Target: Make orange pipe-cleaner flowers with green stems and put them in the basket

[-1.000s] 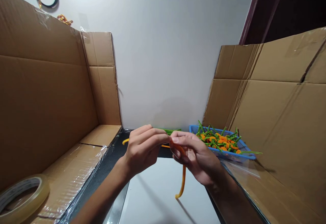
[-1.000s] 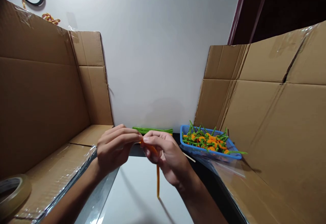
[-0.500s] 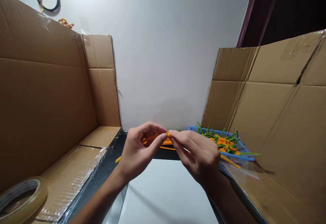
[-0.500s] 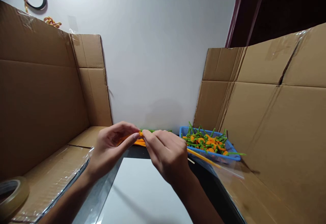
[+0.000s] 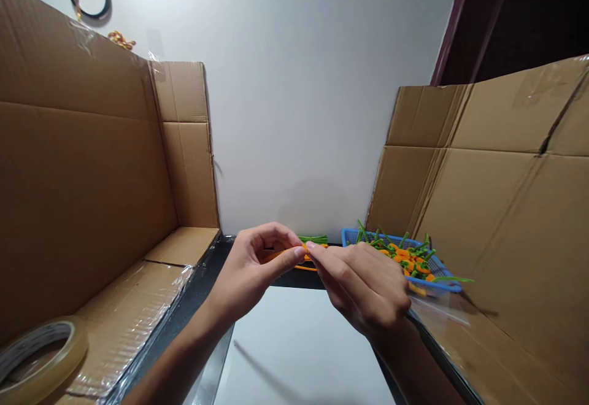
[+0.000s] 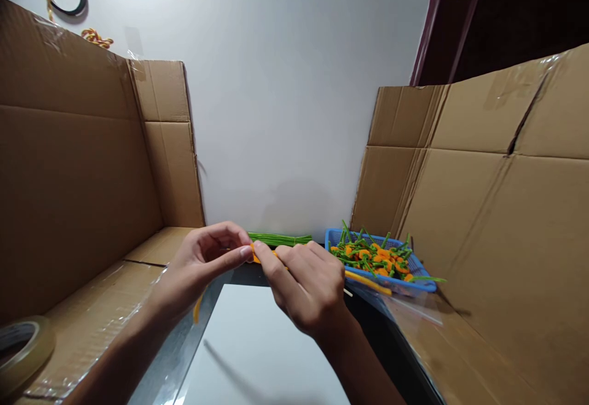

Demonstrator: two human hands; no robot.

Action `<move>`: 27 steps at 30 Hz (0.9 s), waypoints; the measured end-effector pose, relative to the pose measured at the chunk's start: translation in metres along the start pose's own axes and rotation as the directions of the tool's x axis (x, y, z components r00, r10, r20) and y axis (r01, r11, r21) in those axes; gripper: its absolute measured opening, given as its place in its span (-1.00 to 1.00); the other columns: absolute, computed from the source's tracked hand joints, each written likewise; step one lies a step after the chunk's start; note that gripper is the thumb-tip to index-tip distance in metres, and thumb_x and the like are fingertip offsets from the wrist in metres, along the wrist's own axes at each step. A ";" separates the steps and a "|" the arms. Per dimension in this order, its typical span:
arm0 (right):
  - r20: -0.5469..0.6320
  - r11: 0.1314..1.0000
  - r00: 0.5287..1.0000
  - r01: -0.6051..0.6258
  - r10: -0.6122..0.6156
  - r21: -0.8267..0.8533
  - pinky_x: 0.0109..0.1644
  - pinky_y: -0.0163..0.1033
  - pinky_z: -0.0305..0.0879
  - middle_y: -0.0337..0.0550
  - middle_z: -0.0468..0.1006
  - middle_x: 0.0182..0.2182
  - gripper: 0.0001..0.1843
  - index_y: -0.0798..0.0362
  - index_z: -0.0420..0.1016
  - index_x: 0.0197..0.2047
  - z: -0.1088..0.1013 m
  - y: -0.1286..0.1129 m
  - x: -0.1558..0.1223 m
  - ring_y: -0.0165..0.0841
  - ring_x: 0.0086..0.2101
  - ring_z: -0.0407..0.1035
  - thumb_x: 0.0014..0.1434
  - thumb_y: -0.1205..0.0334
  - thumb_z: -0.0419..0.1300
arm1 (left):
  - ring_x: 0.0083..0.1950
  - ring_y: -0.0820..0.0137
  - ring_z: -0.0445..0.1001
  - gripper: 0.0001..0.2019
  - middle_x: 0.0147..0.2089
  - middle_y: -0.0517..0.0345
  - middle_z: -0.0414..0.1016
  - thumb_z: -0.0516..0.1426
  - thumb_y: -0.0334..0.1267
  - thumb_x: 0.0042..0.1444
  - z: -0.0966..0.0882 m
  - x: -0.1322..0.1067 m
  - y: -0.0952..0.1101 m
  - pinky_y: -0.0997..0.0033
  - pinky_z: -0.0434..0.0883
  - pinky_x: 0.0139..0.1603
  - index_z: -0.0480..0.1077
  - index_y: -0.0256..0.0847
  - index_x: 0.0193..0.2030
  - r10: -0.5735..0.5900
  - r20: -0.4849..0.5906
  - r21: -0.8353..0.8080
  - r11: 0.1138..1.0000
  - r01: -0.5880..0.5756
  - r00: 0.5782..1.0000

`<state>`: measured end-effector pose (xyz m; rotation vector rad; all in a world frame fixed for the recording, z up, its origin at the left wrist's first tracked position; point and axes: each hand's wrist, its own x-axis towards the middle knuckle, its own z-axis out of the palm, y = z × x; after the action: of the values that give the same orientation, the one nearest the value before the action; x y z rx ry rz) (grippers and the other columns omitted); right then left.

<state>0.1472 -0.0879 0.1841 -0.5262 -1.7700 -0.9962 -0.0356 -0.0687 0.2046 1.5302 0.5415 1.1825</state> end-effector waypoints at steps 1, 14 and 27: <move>-0.007 1.000 1.000 0.006 -0.006 -0.012 -0.44 -0.23 0.20 -0.08 0.63 -0.47 -0.76 0.24 0.54 -0.06 0.000 0.000 0.000 -0.38 -0.48 0.45 0.17 0.53 0.25 | -0.34 0.58 0.47 -0.80 -0.38 0.21 0.52 0.34 -0.21 0.08 0.000 0.001 0.000 0.66 0.41 -0.28 0.46 -0.29 -0.34 -0.015 0.014 -0.029 0.999 0.015 1.000; 0.035 0.930 0.948 -0.318 0.317 0.182 -0.26 -0.32 0.44 -0.13 0.64 -0.39 -0.83 0.14 0.56 -0.23 -0.004 -0.016 0.015 -0.40 -0.37 0.52 0.18 0.55 0.23 | -0.30 0.55 0.46 -0.90 -0.36 0.23 0.46 0.26 -0.30 0.16 0.006 0.000 -0.016 0.63 0.42 -0.24 0.44 -0.25 -0.33 0.282 -0.075 0.189 0.946 -0.264 0.956; 0.014 0.990 0.995 -0.096 0.095 0.106 -0.26 -0.25 0.47 -0.04 0.67 -0.32 -0.73 0.17 0.56 -0.09 -0.009 -0.002 0.006 -0.33 -0.32 0.56 0.18 0.59 0.19 | -0.26 0.46 0.57 -0.83 -0.30 0.12 0.60 0.29 -0.17 0.13 0.003 0.001 -0.007 0.56 0.50 -0.22 0.54 -0.24 -0.28 0.183 -0.038 0.252 0.953 -0.168 0.982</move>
<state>0.1480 -0.0971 0.1899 -0.5432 -1.7783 -0.8291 -0.0304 -0.0672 0.1988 1.7893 0.6225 1.3403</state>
